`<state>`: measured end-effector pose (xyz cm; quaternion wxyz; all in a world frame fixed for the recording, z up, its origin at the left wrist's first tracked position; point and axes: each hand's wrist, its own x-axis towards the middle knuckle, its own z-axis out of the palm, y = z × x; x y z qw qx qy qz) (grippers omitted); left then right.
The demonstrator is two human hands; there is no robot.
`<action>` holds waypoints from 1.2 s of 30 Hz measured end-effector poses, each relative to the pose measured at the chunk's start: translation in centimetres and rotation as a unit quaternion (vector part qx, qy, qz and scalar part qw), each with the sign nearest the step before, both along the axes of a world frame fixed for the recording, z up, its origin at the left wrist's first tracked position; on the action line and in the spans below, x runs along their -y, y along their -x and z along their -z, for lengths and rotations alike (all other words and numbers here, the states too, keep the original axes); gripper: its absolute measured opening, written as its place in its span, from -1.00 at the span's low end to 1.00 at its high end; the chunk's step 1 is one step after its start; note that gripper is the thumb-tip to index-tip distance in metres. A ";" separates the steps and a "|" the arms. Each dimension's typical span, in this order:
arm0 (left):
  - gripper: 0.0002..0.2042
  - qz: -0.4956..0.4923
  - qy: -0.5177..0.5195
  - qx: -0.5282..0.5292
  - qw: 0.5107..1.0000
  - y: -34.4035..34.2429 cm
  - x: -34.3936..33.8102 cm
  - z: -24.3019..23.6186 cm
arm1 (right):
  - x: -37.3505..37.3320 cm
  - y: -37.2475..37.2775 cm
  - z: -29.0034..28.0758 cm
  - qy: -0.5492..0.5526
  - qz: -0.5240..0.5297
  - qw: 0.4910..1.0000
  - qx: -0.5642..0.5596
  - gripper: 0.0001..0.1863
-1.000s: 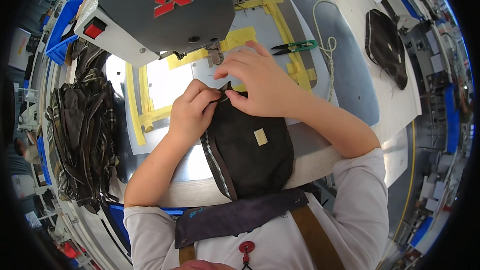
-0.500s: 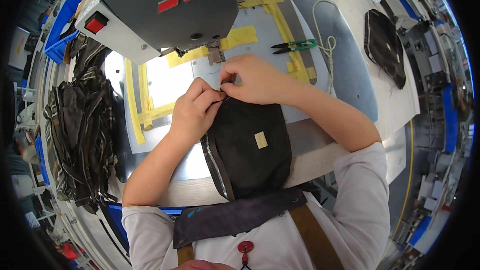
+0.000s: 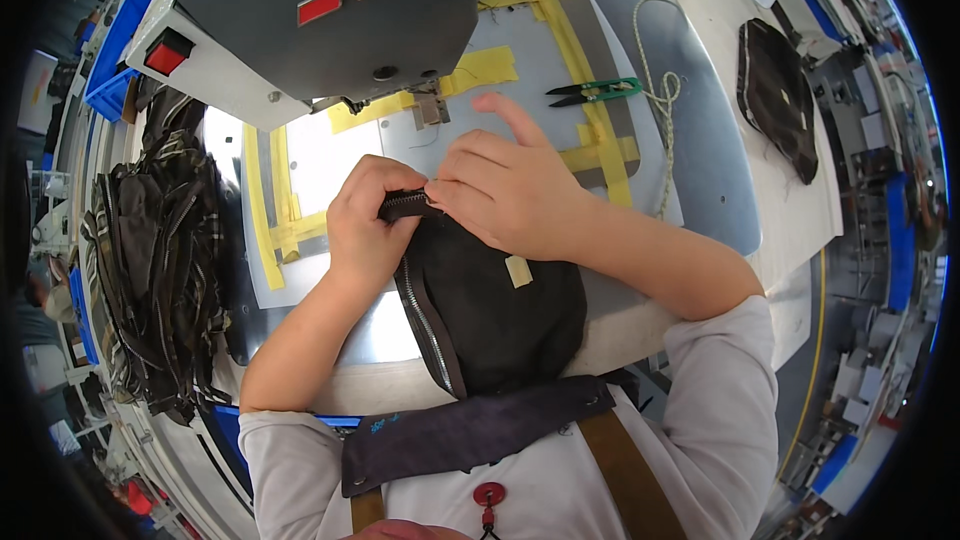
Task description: The person aligns the zipper of a dark-colored bag under the needle of an industrial sewing machine and sews the seam. They repeat this process for a second bag, handling the fabric and zipper by hand to guide it through the machine.
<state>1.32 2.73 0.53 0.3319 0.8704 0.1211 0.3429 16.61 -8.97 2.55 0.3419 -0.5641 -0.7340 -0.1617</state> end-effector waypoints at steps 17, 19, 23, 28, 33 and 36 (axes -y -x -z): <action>-0.71 0.031 -0.033 -0.011 0.999 0.0 0.1 0.0 | 0.2 0.0 -0.4 0.018 0.002 1.000 0.020 -0.84; -0.75 0.015 0.003 -0.050 0.999 -0.1 0.0 -0.3 | -0.3 0.3 -0.2 0.017 0.014 0.999 0.048 -0.86; -0.86 -0.009 0.113 -0.096 0.989 0.1 -0.1 0.0 | -0.6 0.6 0.0 0.062 0.008 0.998 -0.021 -0.85; -0.86 -0.006 0.226 -0.157 0.961 -0.2 -0.1 -0.9 | -0.4 -0.7 0.5 0.149 0.005 0.982 -0.112 -0.85; -0.86 0.052 0.189 -0.166 0.967 -0.1 -0.7 -0.9 | -0.7 -2.0 0.9 0.280 0.000 0.924 -0.262 -0.87; -0.86 0.087 0.240 -0.158 0.954 0.1 -1.2 -0.7 | -0.9 -2.5 1.1 0.256 -0.008 0.937 -0.237 -0.87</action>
